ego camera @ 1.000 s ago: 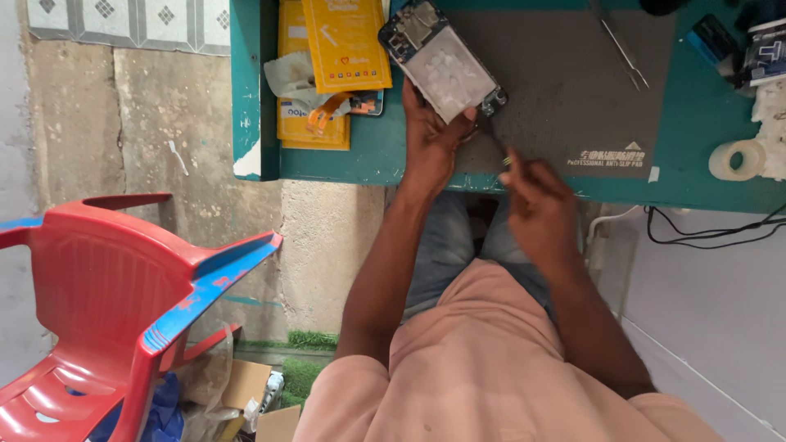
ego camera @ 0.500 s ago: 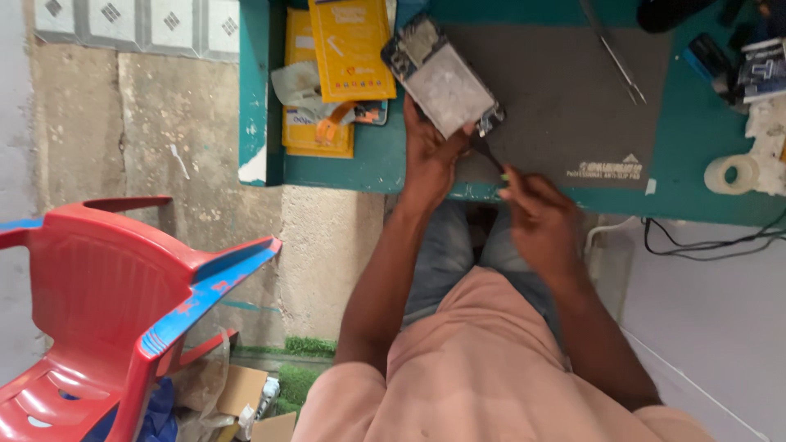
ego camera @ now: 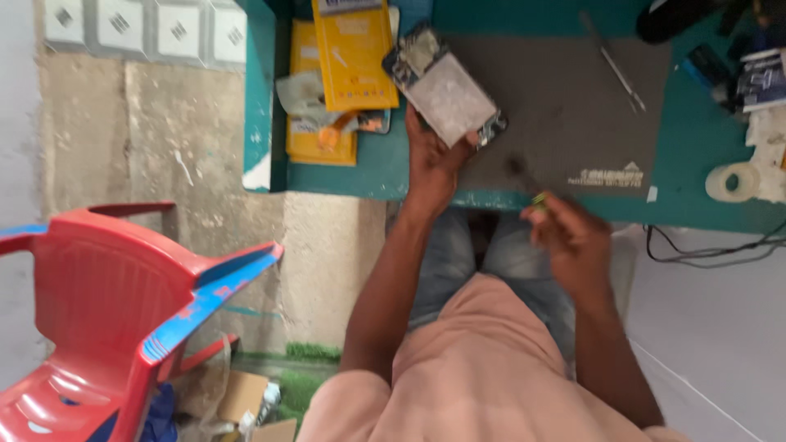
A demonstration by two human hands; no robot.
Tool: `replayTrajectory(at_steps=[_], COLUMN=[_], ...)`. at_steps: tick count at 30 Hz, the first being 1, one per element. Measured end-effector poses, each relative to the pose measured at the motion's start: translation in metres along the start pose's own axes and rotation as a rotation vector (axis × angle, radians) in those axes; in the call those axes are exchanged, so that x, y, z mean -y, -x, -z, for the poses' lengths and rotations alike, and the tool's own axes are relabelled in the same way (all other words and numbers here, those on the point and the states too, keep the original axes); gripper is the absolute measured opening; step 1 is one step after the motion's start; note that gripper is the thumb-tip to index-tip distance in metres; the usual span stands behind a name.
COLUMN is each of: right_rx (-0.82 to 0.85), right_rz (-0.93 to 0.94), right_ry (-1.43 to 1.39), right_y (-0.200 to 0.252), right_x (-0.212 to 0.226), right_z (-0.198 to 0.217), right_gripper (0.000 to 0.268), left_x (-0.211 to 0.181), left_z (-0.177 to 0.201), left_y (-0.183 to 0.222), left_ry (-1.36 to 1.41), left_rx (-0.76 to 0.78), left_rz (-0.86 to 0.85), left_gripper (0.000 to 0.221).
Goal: The person disassembles a mobile phone by removing the internal battery and components, applies liquid adhesive from a bottle, and uses a small tool to scrape and clean the internal chassis.
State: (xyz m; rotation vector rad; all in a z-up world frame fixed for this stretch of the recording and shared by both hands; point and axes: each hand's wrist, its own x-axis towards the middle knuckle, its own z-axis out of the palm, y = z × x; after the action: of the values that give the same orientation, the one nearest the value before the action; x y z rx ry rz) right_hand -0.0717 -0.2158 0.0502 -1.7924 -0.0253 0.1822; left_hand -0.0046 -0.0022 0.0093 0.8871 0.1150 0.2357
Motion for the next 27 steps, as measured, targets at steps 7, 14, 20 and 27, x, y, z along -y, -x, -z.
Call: replayTrajectory(at_steps=[7,14,20,27], right_rx=[0.094,0.011,-0.013,-0.042], right_rz=[0.103,0.176,0.294,0.429], right_ry=[-0.258,0.025,0.24,0.353], right_y=[-0.003,-0.029,-0.055,-0.066], right_x=[0.01,0.033,0.038,0.031], right_z=[0.008,-0.016,-0.037,-0.05], right_gripper=[0.05,0.033,0.033,0.03], left_x=[0.01,0.013,0.013,0.016], left_z=[0.005,0.006,0.006,0.009], left_y=[0.001,0.002,0.002,0.001], left_ry=[-0.032,-0.087,-0.039,-0.015], left_rx=[0.038,0.048,0.042,0.036], left_rz=[-0.012,-0.047,-0.017,-0.005], left_gripper=[0.103,0.102,0.1,0.101])
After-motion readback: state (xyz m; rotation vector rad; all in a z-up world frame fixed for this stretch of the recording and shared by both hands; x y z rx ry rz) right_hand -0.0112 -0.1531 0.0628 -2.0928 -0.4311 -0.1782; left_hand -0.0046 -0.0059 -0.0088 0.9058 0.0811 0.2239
